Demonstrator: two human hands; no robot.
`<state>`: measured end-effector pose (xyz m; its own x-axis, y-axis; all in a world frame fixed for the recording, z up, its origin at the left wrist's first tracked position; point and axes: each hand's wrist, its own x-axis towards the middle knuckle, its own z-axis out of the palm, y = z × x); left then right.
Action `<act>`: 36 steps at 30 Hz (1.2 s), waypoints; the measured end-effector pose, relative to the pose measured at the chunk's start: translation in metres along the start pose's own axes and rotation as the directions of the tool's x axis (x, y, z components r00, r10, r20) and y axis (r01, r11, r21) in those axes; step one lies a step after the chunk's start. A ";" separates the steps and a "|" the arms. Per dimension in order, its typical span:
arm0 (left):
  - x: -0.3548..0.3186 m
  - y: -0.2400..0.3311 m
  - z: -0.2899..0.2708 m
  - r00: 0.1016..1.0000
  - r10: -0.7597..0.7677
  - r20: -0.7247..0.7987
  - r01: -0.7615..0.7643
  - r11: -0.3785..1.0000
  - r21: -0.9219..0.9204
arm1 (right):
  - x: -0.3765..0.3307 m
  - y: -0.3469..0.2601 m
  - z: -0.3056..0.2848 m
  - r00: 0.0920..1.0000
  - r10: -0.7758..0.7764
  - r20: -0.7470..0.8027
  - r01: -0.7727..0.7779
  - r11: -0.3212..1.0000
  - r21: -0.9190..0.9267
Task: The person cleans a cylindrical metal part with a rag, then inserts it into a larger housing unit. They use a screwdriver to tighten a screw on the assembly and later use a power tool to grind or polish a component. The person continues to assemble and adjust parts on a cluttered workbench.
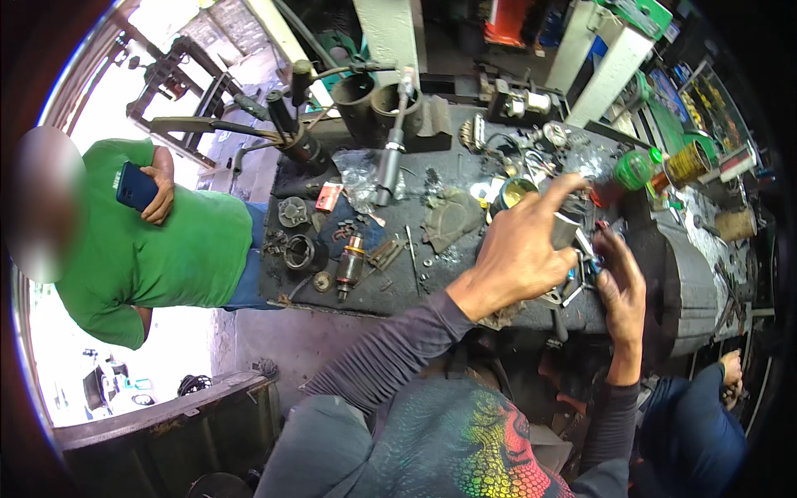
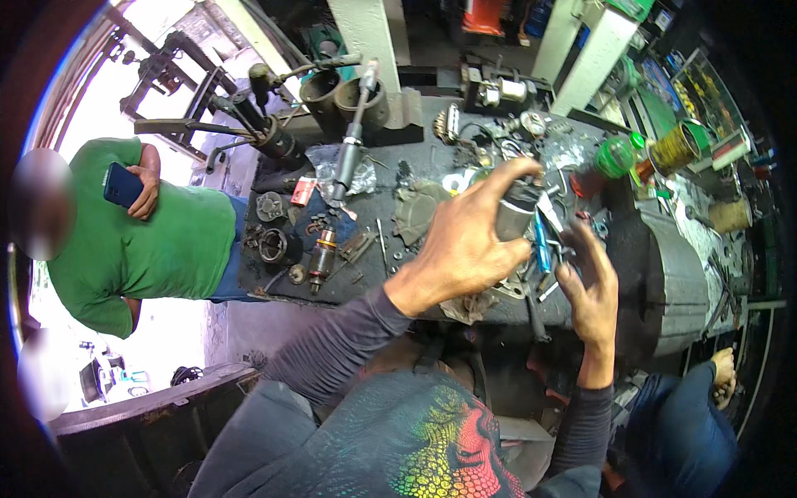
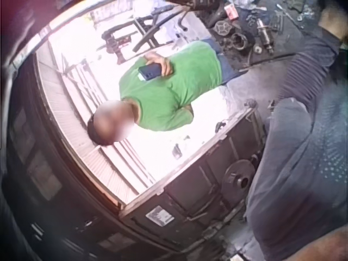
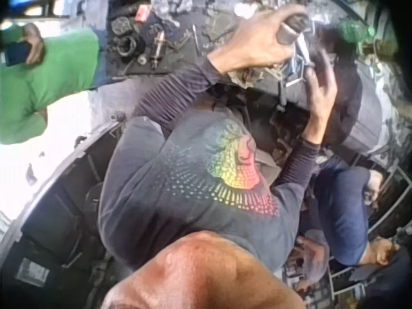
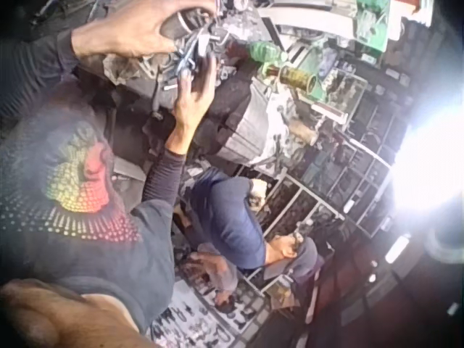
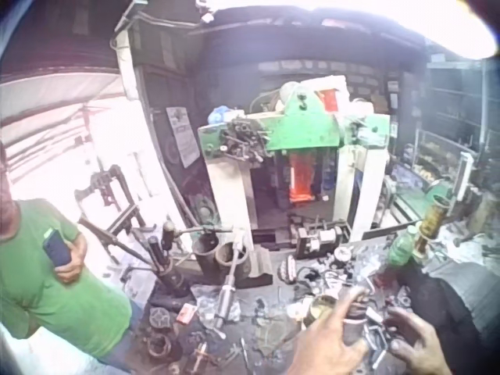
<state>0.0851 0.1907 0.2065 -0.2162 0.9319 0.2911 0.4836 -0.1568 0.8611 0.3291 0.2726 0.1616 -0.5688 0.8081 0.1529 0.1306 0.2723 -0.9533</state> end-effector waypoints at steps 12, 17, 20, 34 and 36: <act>0.071 0.104 -0.030 0.880 0.329 0.342 -0.376 0.923 0.079 | 0.057 -0.132 0.005 0.965 -0.199 -0.170 0.244 0.920 0.308; 0.026 0.073 -0.070 0.907 -0.094 -0.411 -0.176 0.802 -0.571 | 0.070 -0.148 -0.026 0.939 -0.184 -0.292 0.338 0.658 0.672; -0.041 0.002 0.004 0.908 -0.381 -0.174 0.177 0.726 -0.664 | 0.080 -0.150 -0.037 0.886 -0.045 -0.462 0.429 0.459 0.778; -0.066 -0.026 0.061 0.976 0.082 0.203 0.124 0.556 -0.822 | -0.066 -0.083 0.048 0.539 0.825 -0.167 0.052 0.165 0.985; -0.070 -0.021 0.064 0.969 0.205 0.136 -0.079 0.781 -0.620 | -0.079 -0.069 0.048 0.541 0.826 -0.160 0.063 0.150 0.987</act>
<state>0.1447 0.1496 0.1413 0.0046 0.9155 0.4023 -0.1308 -0.3983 0.9079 0.3258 0.1650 0.2030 -0.0700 0.7452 -0.6632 -0.8175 -0.4238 -0.3900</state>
